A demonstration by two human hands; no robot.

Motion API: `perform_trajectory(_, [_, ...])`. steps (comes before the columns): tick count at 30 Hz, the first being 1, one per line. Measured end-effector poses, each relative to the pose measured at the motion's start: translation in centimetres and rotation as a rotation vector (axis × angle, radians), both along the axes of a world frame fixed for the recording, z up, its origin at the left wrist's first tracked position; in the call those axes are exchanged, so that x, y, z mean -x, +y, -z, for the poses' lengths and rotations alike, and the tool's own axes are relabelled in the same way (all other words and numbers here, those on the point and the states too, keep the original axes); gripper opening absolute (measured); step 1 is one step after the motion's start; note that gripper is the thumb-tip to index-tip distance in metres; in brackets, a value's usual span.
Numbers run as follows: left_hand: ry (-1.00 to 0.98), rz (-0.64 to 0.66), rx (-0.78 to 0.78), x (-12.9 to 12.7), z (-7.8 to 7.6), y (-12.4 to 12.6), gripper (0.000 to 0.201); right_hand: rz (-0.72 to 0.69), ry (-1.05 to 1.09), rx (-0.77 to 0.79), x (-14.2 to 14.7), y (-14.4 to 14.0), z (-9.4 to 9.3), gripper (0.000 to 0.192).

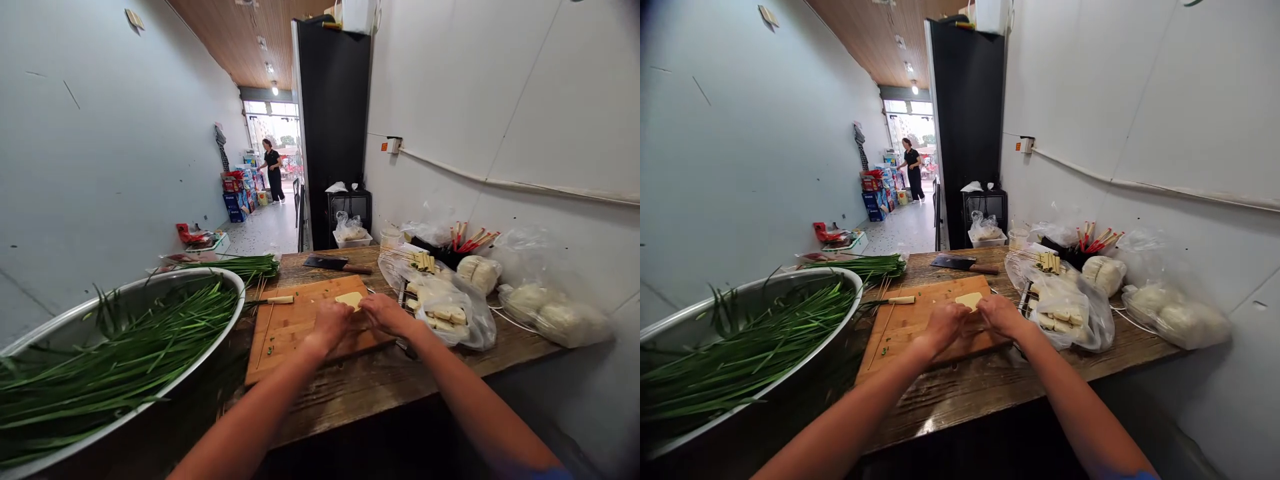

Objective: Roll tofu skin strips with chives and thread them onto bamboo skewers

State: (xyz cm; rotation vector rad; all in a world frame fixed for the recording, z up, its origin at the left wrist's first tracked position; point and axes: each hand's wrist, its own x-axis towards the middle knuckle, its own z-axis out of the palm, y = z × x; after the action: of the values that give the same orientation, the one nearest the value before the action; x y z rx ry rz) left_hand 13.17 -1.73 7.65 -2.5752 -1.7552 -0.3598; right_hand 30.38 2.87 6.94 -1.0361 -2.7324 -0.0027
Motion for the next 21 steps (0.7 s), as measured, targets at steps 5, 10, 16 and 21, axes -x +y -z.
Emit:
perform_trajectory(5, [0.049,-0.001,0.139,0.5,-2.1,0.7,0.037,-0.036,0.036,0.053,-0.3,0.6,-0.3,0.026])
perform_trajectory(10, [-0.035,-0.027,0.143,0.5,-3.6,2.6,0.027,0.064,0.036,0.047,-0.2,1.5,-1.2,0.025])
perform_trajectory(16, [-0.372,-0.128,0.257,1.2,-5.4,6.2,0.021,0.142,-0.015,0.108,0.9,4.3,-4.9,0.027])
perform_trajectory(21, [-0.376,-0.097,0.005,3.7,-7.7,5.9,0.021,0.158,0.207,-0.005,2.9,4.9,-7.4,0.025])
